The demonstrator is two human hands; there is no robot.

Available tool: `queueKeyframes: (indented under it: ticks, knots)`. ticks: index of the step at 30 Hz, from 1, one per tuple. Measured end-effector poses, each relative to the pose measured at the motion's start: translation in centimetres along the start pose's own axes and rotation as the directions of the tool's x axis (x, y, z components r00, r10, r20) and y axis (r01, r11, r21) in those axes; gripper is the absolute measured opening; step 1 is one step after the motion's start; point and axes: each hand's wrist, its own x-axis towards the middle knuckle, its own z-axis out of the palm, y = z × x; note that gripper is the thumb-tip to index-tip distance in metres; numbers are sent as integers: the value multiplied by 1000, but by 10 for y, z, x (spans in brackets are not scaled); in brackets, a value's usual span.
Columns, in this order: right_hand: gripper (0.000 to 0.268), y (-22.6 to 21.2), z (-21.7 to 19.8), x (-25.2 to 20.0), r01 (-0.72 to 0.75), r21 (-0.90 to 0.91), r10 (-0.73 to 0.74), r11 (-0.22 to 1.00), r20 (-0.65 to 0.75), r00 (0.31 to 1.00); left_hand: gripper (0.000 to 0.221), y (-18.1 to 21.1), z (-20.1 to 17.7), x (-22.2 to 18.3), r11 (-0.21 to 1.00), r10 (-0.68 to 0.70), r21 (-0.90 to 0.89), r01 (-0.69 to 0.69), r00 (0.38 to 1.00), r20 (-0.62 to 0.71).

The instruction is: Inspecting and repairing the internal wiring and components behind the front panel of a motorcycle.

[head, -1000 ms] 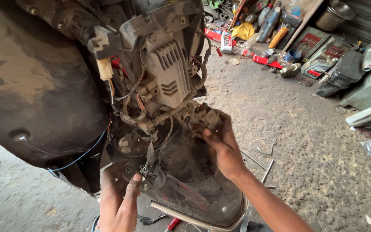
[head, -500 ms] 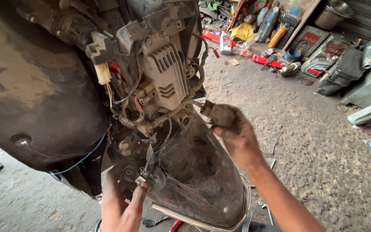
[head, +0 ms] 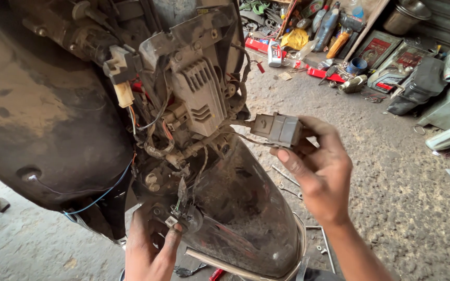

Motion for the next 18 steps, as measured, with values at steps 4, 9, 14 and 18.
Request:
queueKeyframes:
  ticks: [4,9,14,18]
  knots:
    - [51,-3,13,-14,15,-150,-36,989,-138,990,75,-10,-3,1,995,91,-32,-91,996,14]
    - [57,-4,19,-24,56,-285,-122,957,-220,968,81,-9,-8,1,992,117,46,-119,992,38]
    - [43,12,21,-31,181,-379,-251,907,-144,957,80,3,-9,-9,879,286,399,-262,958,1]
    - [26,39,23,-48,430,-314,-469,846,-57,881,69,-5,-3,-24,699,404,681,-220,907,-122]
